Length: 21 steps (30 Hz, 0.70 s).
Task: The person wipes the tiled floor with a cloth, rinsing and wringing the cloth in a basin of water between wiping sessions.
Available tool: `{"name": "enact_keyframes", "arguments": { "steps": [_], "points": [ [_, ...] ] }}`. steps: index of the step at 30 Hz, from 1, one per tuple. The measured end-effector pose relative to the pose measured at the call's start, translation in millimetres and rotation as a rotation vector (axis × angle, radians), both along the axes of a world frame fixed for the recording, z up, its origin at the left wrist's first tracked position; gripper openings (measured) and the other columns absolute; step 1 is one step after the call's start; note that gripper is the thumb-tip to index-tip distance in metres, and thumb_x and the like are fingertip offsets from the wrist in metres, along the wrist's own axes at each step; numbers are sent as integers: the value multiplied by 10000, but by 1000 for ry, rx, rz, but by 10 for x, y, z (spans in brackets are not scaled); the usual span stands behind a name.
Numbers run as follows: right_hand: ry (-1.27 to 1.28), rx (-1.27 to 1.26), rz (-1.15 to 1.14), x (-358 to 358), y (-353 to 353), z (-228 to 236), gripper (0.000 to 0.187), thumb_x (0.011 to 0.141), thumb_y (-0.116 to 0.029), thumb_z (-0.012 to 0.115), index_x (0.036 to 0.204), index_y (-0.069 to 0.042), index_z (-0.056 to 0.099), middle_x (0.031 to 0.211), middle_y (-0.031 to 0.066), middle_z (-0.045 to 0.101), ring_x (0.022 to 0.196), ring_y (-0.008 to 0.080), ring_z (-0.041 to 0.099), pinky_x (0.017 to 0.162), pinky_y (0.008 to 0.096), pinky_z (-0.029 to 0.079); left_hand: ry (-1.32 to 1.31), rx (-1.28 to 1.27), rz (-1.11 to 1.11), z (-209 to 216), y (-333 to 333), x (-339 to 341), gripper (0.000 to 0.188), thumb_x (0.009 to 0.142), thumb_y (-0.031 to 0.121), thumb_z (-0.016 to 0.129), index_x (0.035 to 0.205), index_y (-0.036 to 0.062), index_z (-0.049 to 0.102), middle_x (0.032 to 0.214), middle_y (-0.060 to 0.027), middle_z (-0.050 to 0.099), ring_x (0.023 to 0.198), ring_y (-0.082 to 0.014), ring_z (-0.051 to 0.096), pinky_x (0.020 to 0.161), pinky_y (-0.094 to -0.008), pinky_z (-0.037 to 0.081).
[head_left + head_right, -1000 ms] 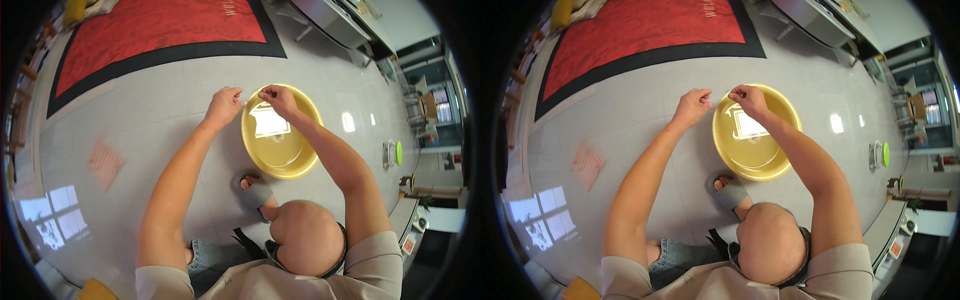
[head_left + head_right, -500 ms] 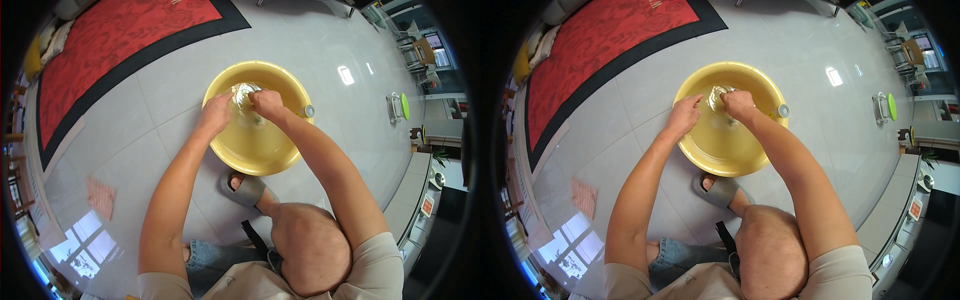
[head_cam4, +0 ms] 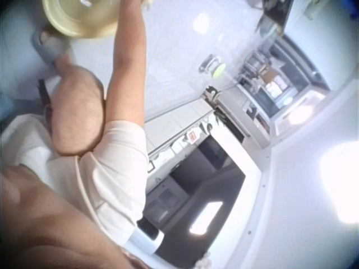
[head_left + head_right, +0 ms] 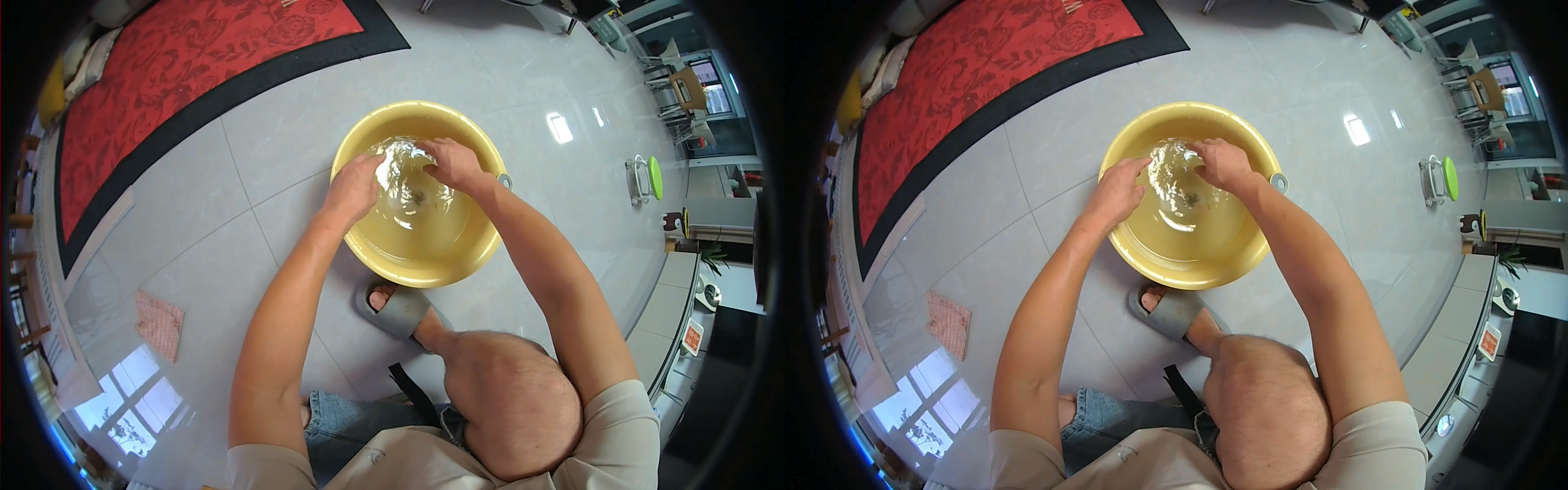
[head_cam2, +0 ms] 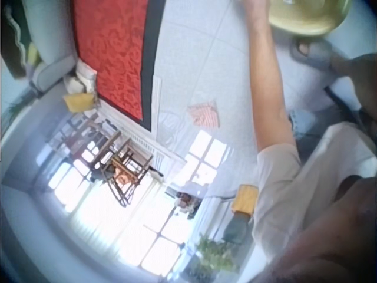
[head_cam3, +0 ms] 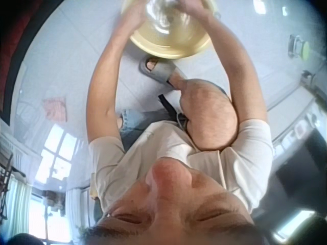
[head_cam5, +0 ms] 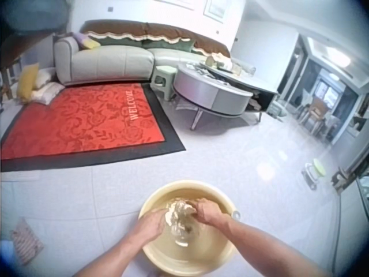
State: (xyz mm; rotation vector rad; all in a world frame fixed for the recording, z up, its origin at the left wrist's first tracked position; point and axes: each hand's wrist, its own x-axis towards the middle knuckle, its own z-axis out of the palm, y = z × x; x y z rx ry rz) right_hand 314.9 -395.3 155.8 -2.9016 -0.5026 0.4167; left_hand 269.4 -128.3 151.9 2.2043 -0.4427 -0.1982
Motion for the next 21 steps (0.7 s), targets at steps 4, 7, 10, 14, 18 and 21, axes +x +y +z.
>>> {"name": "enact_keyframes", "arguments": {
  "steps": [4,7,10,14,18,21],
  "points": [
    [-197,-87,24,-31,-129,92,470,928,-212,729,1392,-180,669,1263,46,709,1231,270,633,1022,452,531,-83,-10,9,-9,-28,-15,453,897,-34,657,1349,-1,670,1289,-228,675,1206,-430,649,1062,-480,536],
    [-62,-421,72,-4,-211,57,404,935,-191,699,1339,-172,686,1173,43,710,1224,256,622,1041,432,499,-47,123,-98,-36,-12,-15,489,895,-19,682,1382,18,655,1412,-202,635,1292,-404,614,1098,-454,518],
    [-292,-434,281,-100,-416,19,346,932,-160,671,1278,-166,685,1191,43,685,1229,252,588,1080,426,453,-128,314,-203,-123,7,-57,442,904,-39,644,1340,25,683,1458,-190,609,1388,-392,554,1144,-459,485],
    [-542,-327,126,-201,-688,5,410,900,-154,703,1304,-178,643,1268,54,611,1279,281,544,1111,450,419,-437,441,-136,-171,37,-113,328,933,-4,622,1247,12,714,1509,-176,577,1493,-358,469,1216,-467,426],
    [-405,-260,-103,-283,-566,161,584,907,-201,725,1469,-217,566,1447,80,561,1415,312,476,1158,479,377,-472,444,-47,-172,141,-144,254,963,51,627,1189,-21,717,1559,-162,542,1517,-338,449,1234,-456,419],
    [-429,-389,-271,-283,-431,188,871,916,-325,756,1676,-285,331,1712,137,331,1596,360,281,1264,541,254,-487,450,-5,-190,163,-148,234,962,54,629,1164,-21,720,1553,-149,554,1520,-333,448,1239,-448,415]
  ]
}}
